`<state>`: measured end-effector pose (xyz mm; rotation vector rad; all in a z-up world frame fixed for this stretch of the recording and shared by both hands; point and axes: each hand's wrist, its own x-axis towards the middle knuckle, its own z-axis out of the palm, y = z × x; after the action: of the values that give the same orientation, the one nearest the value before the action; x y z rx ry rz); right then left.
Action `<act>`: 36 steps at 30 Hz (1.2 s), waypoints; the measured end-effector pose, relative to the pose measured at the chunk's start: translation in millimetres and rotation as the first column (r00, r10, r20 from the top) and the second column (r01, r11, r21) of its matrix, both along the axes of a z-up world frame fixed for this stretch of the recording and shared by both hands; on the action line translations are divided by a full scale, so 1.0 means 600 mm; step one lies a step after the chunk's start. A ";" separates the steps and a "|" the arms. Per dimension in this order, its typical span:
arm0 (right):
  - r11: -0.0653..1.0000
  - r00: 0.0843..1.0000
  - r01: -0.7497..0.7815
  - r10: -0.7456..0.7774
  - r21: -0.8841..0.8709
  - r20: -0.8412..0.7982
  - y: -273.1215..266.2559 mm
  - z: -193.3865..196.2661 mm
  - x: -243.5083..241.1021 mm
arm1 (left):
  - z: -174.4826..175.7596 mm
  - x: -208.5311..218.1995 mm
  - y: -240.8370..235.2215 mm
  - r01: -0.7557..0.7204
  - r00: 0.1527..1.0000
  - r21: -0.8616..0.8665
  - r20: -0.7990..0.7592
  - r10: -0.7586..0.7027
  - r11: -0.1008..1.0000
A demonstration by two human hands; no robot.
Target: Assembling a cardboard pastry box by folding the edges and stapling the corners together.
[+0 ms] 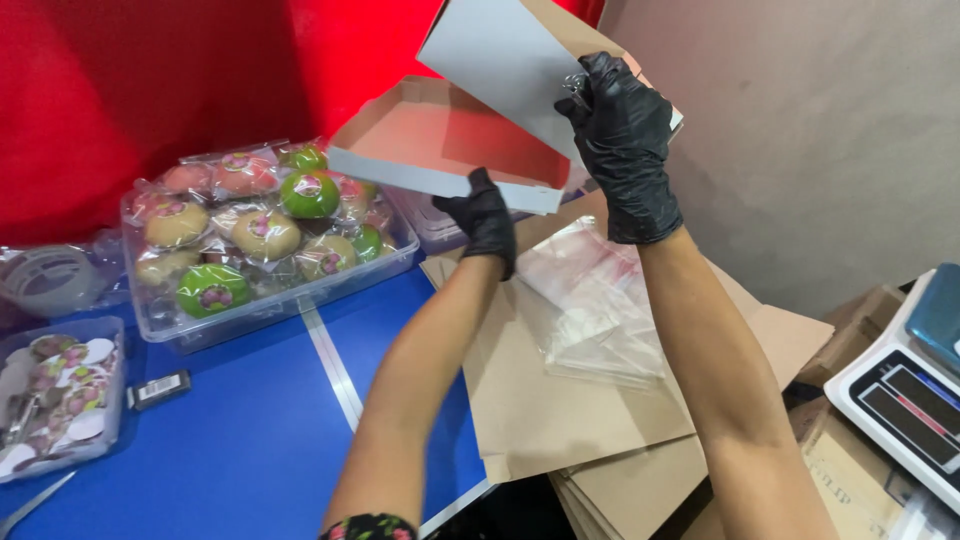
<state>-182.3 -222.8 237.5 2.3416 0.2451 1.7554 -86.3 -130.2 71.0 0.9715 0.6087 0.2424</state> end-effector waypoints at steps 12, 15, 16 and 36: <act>0.983 0.998 -0.051 0.044 -0.176 -0.048 0.014 0.011 -0.018 | 0.122 0.012 0.346 0.568 0.708 0.496 0.114 -0.697 0.657; 0.978 0.980 -0.169 0.153 -0.125 -0.124 0.038 -0.019 -0.014 | 0.007 0.153 0.335 0.391 0.873 0.588 0.006 -0.487 0.708; 0.975 0.979 -0.168 0.149 -0.144 -0.136 0.040 -0.035 -0.006 | -0.053 0.235 0.334 0.211 0.886 0.608 0.212 -0.413 0.765; 0.976 0.946 -0.170 0.122 -0.139 -0.301 0.063 -0.105 0.016 | 0.039 -0.241 0.198 0.479 0.855 -0.348 0.395 -0.337 0.806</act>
<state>-172.5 -185.0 174.5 2.5065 0.6001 1.3785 -230.8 -11.5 94.6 0.5857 0.1268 -0.1326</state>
